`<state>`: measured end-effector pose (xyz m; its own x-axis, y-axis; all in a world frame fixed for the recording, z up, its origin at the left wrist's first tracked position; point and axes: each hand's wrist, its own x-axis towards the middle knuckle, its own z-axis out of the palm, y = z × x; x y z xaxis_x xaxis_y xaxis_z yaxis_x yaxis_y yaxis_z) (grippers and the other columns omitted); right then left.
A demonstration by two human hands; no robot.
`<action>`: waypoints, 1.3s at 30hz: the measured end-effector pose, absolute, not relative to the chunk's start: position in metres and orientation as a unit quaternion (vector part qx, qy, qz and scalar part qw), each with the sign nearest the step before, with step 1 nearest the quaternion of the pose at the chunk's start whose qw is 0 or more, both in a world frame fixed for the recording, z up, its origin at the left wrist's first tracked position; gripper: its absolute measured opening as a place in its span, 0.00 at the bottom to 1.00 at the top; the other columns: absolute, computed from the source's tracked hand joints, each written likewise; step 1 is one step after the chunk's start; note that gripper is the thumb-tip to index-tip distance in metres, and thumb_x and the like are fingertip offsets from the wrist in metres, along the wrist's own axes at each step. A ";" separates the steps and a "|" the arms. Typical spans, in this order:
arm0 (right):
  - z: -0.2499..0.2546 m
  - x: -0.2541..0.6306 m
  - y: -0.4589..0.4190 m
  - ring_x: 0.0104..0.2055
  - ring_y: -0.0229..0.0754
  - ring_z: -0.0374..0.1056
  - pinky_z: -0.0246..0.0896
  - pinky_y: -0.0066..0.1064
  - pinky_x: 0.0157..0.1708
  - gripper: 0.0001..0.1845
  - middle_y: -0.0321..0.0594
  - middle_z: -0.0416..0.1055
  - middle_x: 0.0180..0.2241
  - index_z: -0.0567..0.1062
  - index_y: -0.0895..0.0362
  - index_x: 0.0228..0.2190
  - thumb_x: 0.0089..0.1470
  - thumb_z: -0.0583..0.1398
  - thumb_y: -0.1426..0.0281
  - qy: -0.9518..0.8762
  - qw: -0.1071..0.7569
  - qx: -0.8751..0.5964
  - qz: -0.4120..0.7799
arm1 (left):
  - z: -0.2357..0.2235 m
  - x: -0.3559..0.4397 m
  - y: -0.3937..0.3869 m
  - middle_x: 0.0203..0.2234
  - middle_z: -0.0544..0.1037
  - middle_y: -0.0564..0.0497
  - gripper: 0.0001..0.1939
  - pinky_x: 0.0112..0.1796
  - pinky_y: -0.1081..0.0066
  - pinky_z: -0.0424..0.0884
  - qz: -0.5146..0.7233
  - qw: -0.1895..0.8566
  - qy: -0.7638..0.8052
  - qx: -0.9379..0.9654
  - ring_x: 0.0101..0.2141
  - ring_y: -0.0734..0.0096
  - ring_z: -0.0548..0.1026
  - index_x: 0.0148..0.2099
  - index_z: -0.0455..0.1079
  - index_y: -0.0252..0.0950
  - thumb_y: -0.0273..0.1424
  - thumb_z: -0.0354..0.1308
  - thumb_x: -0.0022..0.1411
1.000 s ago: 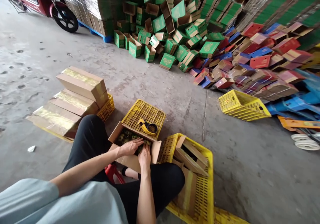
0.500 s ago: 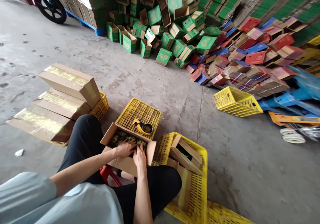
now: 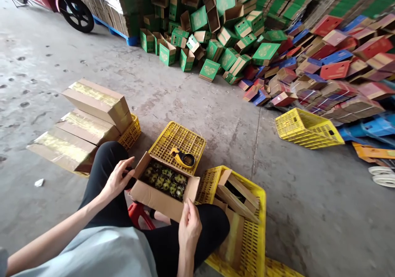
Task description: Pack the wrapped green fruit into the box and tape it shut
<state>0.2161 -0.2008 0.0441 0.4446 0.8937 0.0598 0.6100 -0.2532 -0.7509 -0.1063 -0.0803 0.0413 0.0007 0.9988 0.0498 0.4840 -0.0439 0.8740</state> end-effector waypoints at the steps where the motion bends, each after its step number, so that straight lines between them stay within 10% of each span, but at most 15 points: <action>1: 0.044 0.212 -0.189 0.52 0.53 0.79 0.75 0.40 0.51 0.29 0.55 0.80 0.51 0.81 0.58 0.51 0.69 0.52 0.51 -0.529 0.356 -0.745 0.195 | 0.031 -0.107 -0.077 0.58 0.73 0.40 0.31 0.51 0.56 0.77 0.374 0.345 0.615 0.602 0.57 0.52 0.74 0.70 0.63 0.39 0.43 0.57 0.69; 5: 0.040 0.193 -0.132 0.71 0.60 0.58 0.57 0.59 0.67 0.27 0.53 0.71 0.63 0.77 0.57 0.58 0.71 0.48 0.59 -0.623 0.262 -0.728 0.120 | -0.004 -0.094 -0.071 0.61 0.73 0.37 0.37 0.53 0.55 0.75 0.337 0.428 0.647 0.534 0.55 0.50 0.77 0.71 0.60 0.35 0.42 0.60 0.64; 10: 0.033 0.183 -0.080 0.76 0.74 0.35 0.44 0.86 0.58 0.31 0.43 0.47 0.75 0.57 0.47 0.72 0.70 0.47 0.67 -0.577 0.052 -0.804 0.134 | -0.008 -0.078 -0.071 0.40 0.83 0.45 0.19 0.46 0.64 0.74 0.322 0.471 0.646 0.507 0.45 0.55 0.80 0.49 0.77 0.33 0.42 0.53 0.68; 14: 0.023 0.189 -0.069 0.76 0.74 0.32 0.47 0.84 0.58 0.34 0.41 0.40 0.77 0.49 0.43 0.73 0.70 0.48 0.60 -0.555 -0.006 -0.817 0.158 | -0.003 -0.076 -0.069 0.32 0.82 0.47 0.20 0.39 0.67 0.74 0.341 0.488 0.635 0.492 0.39 0.56 0.80 0.41 0.77 0.32 0.45 0.55 0.67; 20: 0.014 0.206 -0.076 0.76 0.63 0.41 0.54 0.65 0.65 0.34 0.38 0.36 0.77 0.49 0.44 0.73 0.70 0.48 0.59 -0.568 -0.020 -0.808 0.156 | -0.002 -0.069 -0.063 0.45 0.84 0.43 0.23 0.50 0.61 0.75 0.354 0.450 0.603 0.556 0.49 0.51 0.81 0.54 0.77 0.33 0.42 0.50 0.71; 31: 0.002 0.195 -0.082 0.75 0.69 0.39 0.54 0.77 0.59 0.35 0.44 0.38 0.77 0.48 0.46 0.74 0.69 0.46 0.61 -0.570 -0.006 -0.814 0.112 | -0.021 -0.074 -0.088 0.73 0.56 0.39 0.41 0.65 0.60 0.65 0.262 0.400 0.543 0.690 0.69 0.52 0.62 0.75 0.57 0.36 0.45 0.61 0.66; 39: -0.014 0.221 -0.083 0.74 0.70 0.47 0.52 0.69 0.65 0.38 0.57 0.49 0.74 0.64 0.60 0.68 0.68 0.45 0.52 -0.552 0.209 -0.794 0.148 | -0.013 -0.073 -0.065 0.60 0.77 0.44 0.20 0.61 0.59 0.70 0.304 0.409 0.586 0.630 0.60 0.55 0.75 0.57 0.79 0.40 0.39 0.51 0.73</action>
<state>0.2208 -0.0831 -0.0141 0.3465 0.9380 -0.0048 0.8143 -0.3033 -0.4948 -0.0732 -0.0648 -0.0127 0.1291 0.9870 -0.0953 0.4898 0.0201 0.8716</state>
